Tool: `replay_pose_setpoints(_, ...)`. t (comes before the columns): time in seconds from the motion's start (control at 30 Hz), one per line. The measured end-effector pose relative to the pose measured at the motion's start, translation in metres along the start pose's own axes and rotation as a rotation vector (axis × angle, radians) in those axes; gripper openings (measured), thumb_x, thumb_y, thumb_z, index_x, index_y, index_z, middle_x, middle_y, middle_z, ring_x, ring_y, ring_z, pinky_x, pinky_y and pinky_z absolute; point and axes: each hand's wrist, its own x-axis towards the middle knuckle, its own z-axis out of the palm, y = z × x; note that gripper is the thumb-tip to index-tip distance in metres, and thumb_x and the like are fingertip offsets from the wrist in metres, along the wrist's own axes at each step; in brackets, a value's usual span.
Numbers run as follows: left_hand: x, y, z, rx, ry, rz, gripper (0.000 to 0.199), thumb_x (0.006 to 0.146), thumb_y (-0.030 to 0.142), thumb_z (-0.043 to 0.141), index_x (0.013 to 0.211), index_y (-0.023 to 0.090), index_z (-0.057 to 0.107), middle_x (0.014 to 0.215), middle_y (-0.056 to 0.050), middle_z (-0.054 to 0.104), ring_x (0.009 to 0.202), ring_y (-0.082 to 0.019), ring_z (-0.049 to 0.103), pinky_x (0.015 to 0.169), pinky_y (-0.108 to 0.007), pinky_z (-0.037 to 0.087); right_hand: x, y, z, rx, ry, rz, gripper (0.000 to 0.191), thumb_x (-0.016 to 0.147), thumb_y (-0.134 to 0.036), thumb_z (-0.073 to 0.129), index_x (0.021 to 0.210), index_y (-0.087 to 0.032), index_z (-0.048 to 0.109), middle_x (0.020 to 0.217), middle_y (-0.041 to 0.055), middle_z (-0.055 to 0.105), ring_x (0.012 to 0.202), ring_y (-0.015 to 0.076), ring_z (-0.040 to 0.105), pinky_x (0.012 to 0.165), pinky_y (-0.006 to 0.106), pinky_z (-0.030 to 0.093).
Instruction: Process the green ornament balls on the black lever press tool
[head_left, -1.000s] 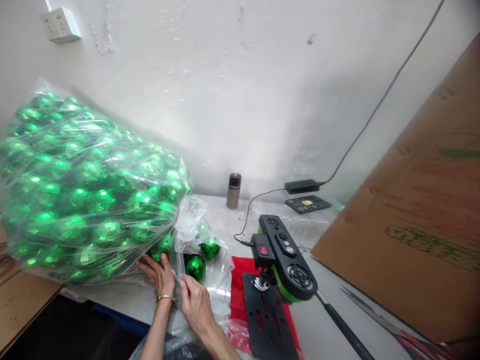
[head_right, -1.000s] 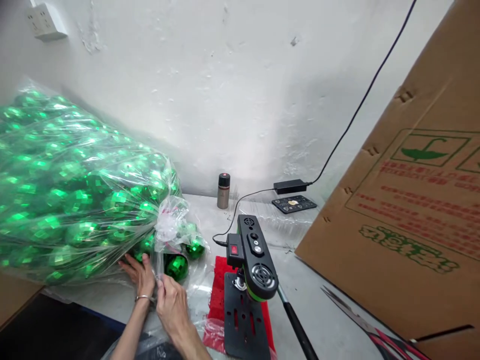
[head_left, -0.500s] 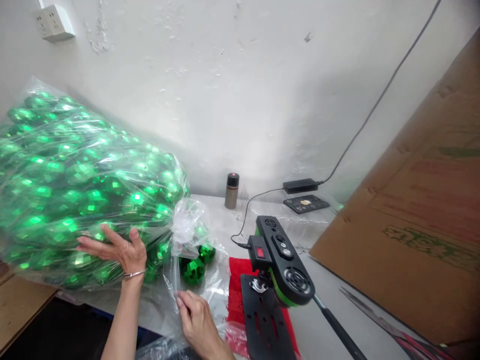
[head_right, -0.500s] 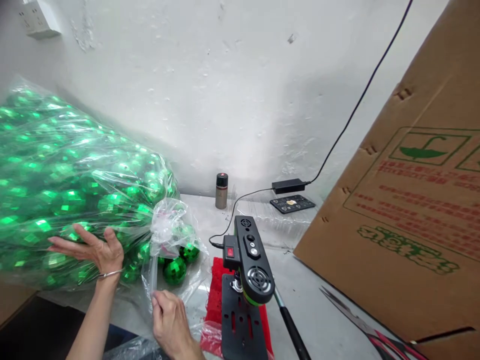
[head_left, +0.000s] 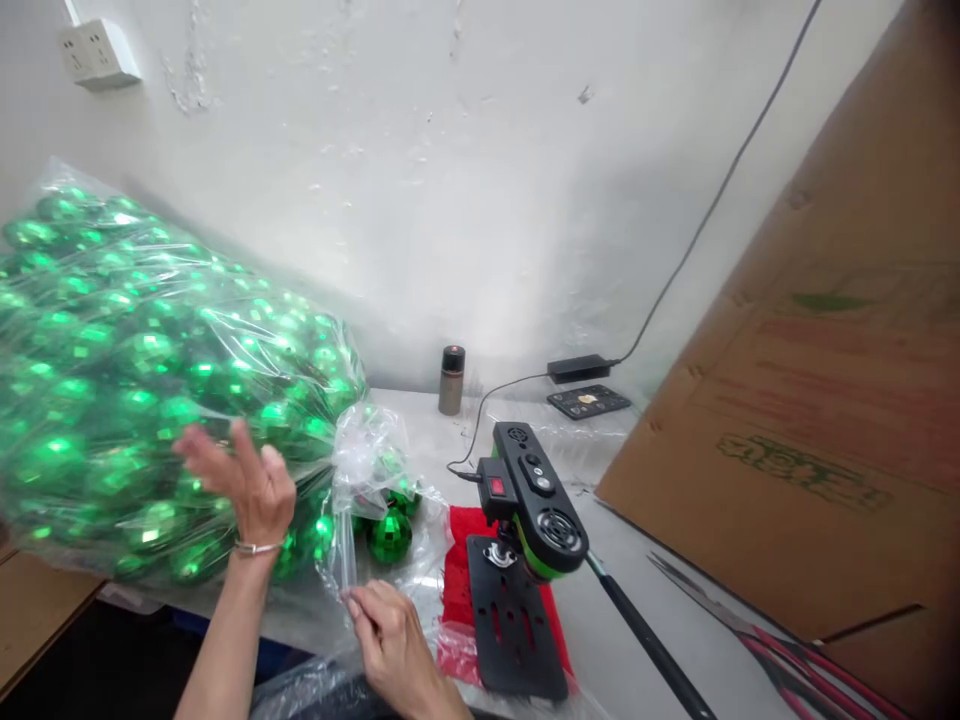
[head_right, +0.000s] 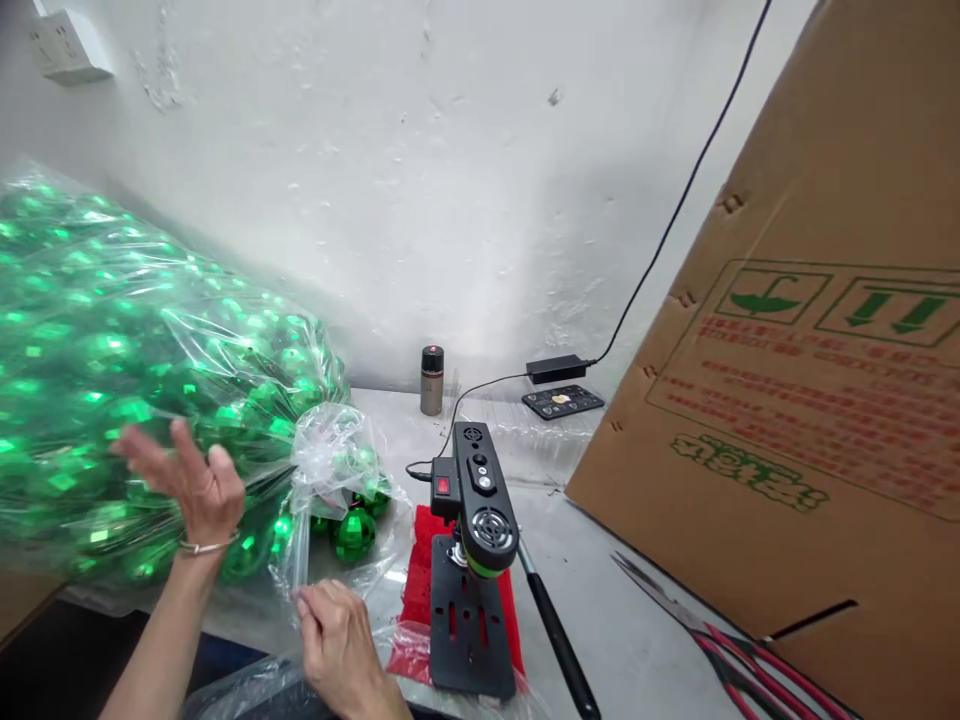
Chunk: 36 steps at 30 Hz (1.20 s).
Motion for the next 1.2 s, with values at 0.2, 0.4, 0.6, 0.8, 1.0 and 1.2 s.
replay_pose_setpoints(0.2,0.043,0.010,0.037,-0.024,-0.293,0.182,0.044,0.104,0.042,0.051,0.132,0.018,0.075,0.161,-0.017,0.057,0.163,-0.038,0.032,0.133,-0.068,0.009,-0.001,-0.001,-0.001,-0.023,-0.017,0.024,0.030,0.108,-0.023,0.045,0.096,-0.022,0.072,0.081,0.0022,0.072,0.077,0.0160,0.068,0.072,0.025,0.050)
replay_pose_setpoints(0.4,0.024,-0.021,0.041,-0.003,-0.393,0.187,0.056,0.107,0.044,0.038,0.144,0.015,0.066,0.160,-0.020,0.057,0.161,-0.035,0.038,0.133,-0.064,0.013,-0.002,-0.008,0.019,-0.045,-0.046,0.081,0.023,0.099,-0.012,0.053,0.111,-0.022,0.070,0.094,0.0038,0.074,0.087,0.0192,0.071,0.079,0.028,0.056)
replay_pose_setpoints(0.6,-0.013,0.001,0.008,-0.089,-0.365,0.189,0.054,0.106,0.043,0.045,0.148,0.013,0.061,0.160,-0.021,0.057,0.158,-0.036,0.042,0.129,-0.060,0.033,-0.035,0.002,0.024,-0.043,-0.050,0.089,0.054,0.087,-0.007,0.062,0.141,-0.018,0.060,0.110,0.0087,0.077,0.102,0.0230,0.075,0.091,0.033,0.063)
replay_pose_setpoints(0.8,-0.118,0.046,0.006,-0.340,-0.756,0.222,0.037,0.106,0.031,0.045,0.112,0.024,0.080,0.113,-0.010,0.082,0.106,-0.023,0.078,0.098,-0.035,0.063,-0.060,0.024,-0.009,-0.139,0.043,0.183,0.044,0.099,-0.006,0.046,0.137,-0.022,0.063,0.117,0.0109,0.076,0.108,0.0226,0.075,0.094,0.036,0.062)
replay_pose_setpoints(1.0,-0.136,0.051,0.032,-0.200,-0.971,0.088,0.042,0.099,0.036,0.056,0.135,0.019,0.068,0.139,-0.019,0.070,0.128,-0.034,0.069,0.106,-0.049,0.059,-0.067,0.040,-0.011,-0.322,0.072,0.237,0.042,0.094,-0.012,0.058,0.134,-0.022,0.067,0.128,0.0159,0.076,0.114,0.0329,0.076,0.095,0.047,0.062)
replay_pose_setpoints(1.2,-0.145,0.056,0.024,-0.212,-1.218,0.011,0.078,0.075,0.024,0.079,0.149,0.021,0.055,0.154,-0.020,0.058,0.142,-0.036,0.061,0.116,-0.048,0.051,-0.070,0.042,-0.014,-0.377,0.044,0.195,0.033,0.091,-0.012,0.061,0.121,-0.023,0.070,0.113,0.0115,0.082,0.099,0.0294,0.081,0.091,0.041,0.062)
